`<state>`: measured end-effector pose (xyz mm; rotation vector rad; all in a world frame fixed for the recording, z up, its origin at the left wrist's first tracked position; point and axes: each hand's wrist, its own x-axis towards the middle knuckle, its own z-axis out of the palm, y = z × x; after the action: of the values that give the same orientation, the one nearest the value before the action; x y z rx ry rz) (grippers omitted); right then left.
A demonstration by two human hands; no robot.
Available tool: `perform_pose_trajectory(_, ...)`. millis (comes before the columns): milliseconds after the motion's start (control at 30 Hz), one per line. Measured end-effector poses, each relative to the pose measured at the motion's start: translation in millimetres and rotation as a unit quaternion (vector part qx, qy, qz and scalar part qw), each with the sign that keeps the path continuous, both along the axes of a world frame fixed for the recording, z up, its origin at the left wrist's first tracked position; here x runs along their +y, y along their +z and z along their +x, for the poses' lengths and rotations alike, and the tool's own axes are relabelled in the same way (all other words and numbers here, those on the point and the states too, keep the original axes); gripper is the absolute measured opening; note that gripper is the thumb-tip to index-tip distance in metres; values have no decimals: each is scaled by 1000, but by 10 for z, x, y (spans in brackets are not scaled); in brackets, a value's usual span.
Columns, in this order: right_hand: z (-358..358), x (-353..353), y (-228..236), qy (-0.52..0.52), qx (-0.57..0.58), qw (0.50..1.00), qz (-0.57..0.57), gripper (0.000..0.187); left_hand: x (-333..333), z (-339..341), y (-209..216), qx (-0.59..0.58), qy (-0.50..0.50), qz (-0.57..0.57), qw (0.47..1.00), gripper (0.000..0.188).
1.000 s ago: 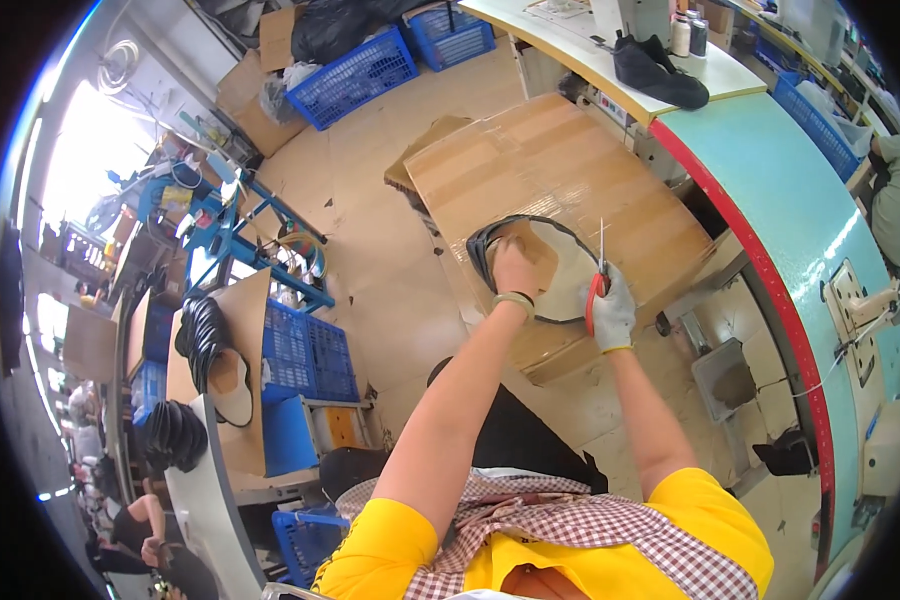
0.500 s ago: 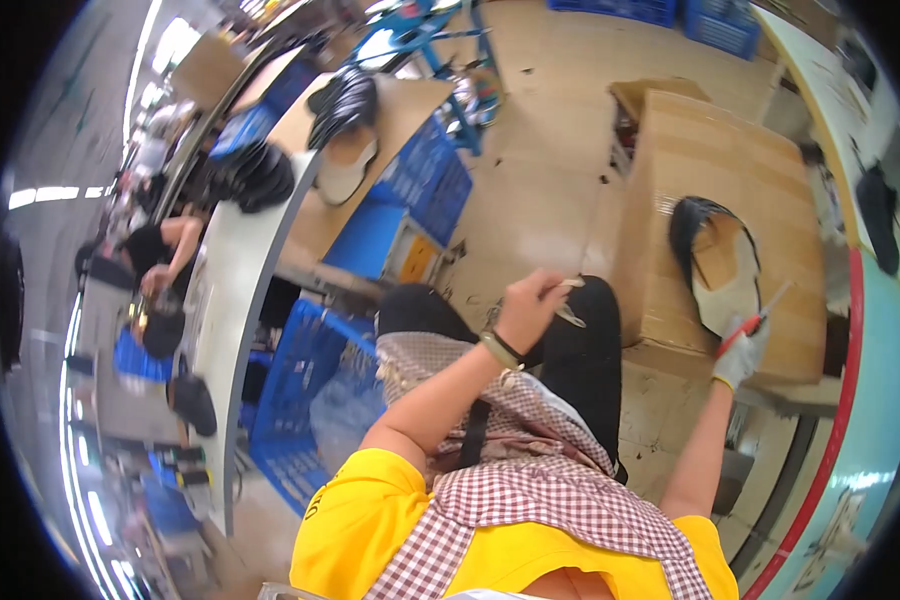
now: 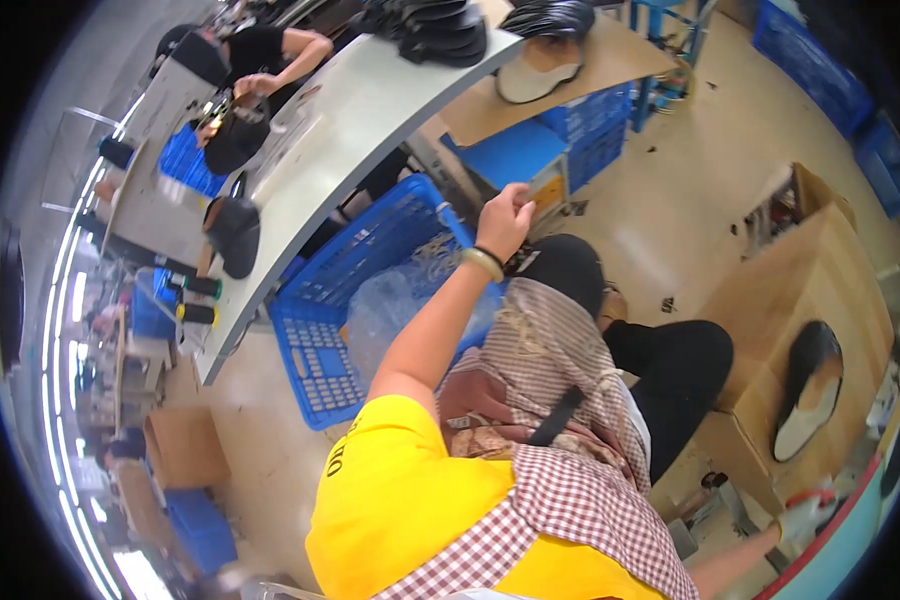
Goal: Trimming the excess edges of shoe components using scissors on a factory production line.
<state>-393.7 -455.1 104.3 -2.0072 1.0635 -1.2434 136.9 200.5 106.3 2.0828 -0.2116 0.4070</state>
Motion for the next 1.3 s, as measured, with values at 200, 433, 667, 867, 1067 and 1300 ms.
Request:
perform_pose_trajectory(200,1084,1526,1195,-219,178,958,-59,49,363,625,-194,38,-20,15,999,30)
perform_pose_trajectory(433,2222,2347,1214,100,63,992,46,49,356,2423,-816,86,143,-90,982,57)
perform_pose_trajectory(667,2445,2691,891,200,134,962,128,51,528,3543,-1107,105,218,-184,953,45)
perform_pose_trajectory(867,2978,3047,948,172,154,965,124,49,-222,2733,-842,-43,172,-27,984,28)
perform_pose_trajectory(1067,3372,3261,934,313,212,918,117,47,-386,1409,-93,-141,-39,-100,984,14)
perform_pose_trajectory(1300,3775,3682,1193,408,61,909,65,60,-1039,456,982,4,-409,100,907,22)
